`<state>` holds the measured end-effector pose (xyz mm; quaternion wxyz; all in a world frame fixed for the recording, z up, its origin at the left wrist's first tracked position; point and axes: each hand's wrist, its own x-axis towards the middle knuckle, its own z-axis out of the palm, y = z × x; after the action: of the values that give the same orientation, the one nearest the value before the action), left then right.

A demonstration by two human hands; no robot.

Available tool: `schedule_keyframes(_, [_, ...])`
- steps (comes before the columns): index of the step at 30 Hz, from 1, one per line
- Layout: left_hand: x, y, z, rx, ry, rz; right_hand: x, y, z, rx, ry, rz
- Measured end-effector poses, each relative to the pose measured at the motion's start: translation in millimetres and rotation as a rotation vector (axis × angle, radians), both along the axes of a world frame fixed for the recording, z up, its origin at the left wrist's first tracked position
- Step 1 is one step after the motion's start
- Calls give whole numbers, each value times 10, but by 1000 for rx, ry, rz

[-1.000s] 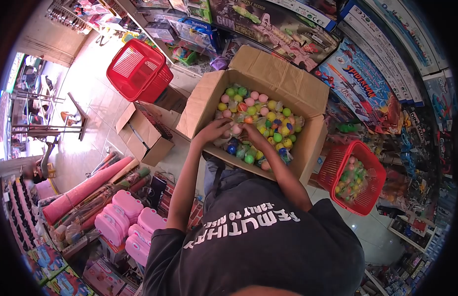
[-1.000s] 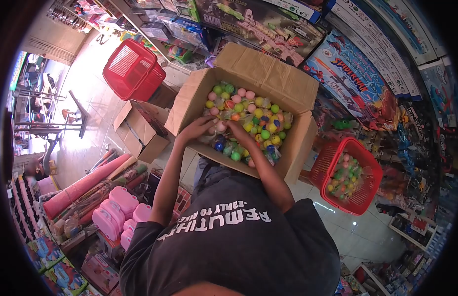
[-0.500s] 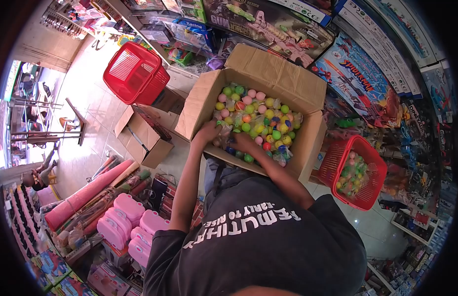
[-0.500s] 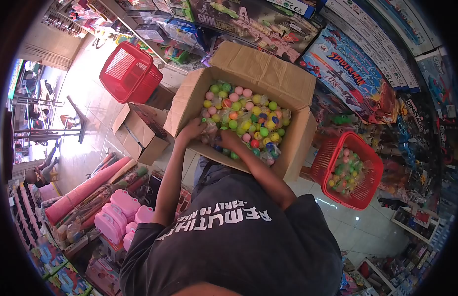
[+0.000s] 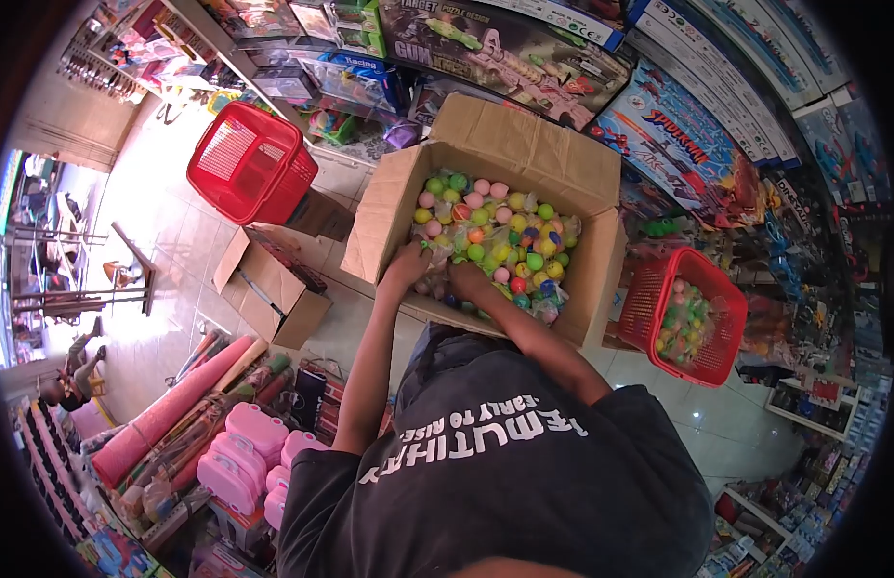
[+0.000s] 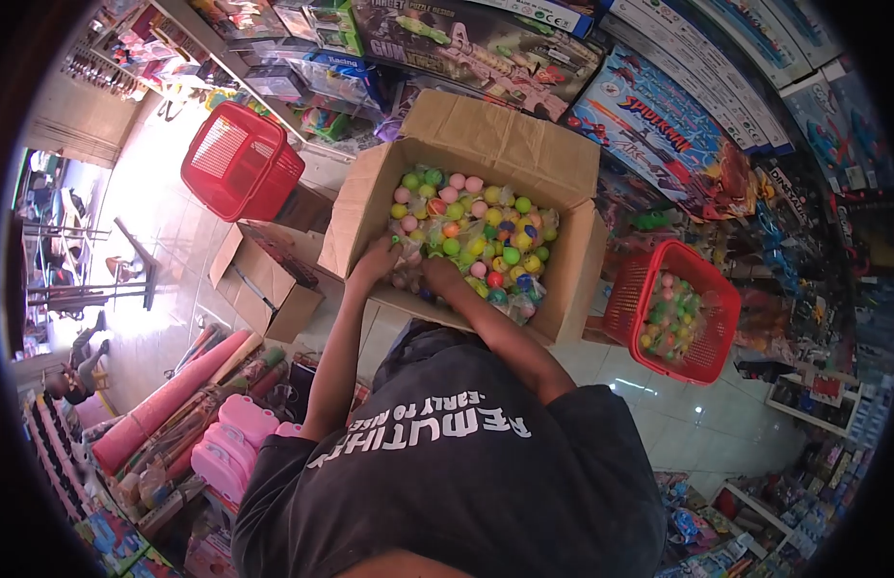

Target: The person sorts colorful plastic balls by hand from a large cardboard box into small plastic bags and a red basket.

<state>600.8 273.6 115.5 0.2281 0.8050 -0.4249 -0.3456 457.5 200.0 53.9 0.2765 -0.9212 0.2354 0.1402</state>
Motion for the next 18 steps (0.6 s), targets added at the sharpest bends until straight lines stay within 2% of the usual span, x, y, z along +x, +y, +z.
schedule_keyframes(2, [0, 4, 18, -10, 15, 4, -83, -74, -16, 1, -99, -53])
schedule_keyframes(4, [5, -2, 43, -54, 63, 25, -150, -195, 178, 108, 112, -33])
schedule_keyframes(5, [3, 1, 51, -56, 63, 15, -225, -227, 270, 106, 111, -43])
schedule_keyframes(7, [-7, -6, 21, -254, 192, 49, -413, -261, 384, 382, -67, -291])
schedule_keyframes(8, [8, -17, -49, -255, 194, 30, -501, -258, 409, 378, -72, -309])
schedule_keyframes(10, [36, -33, -239, -356, 563, 50, -676, -193, 454, 436, -425, -515])
schedule_keyframes(11, [9, -37, -270, -354, 565, 28, -747, -160, 493, 428, -432, -534])
schedule_keyframes(13, [-99, -26, -178, -391, 740, 51, -846, -91, 772, 626, -524, -751])
schedule_keyframes(16, [-316, -56, 70, -272, 781, 7, -965, 35, 974, 456, -682, -815])
schedule_keyframes(17, [-423, -53, 193, -54, 917, 144, -1008, 69, 914, 445, -728, -879])
schedule_keyframes(18, [-520, -69, 180, -43, 919, 122, -1053, 109, 961, 436, -733, -902])
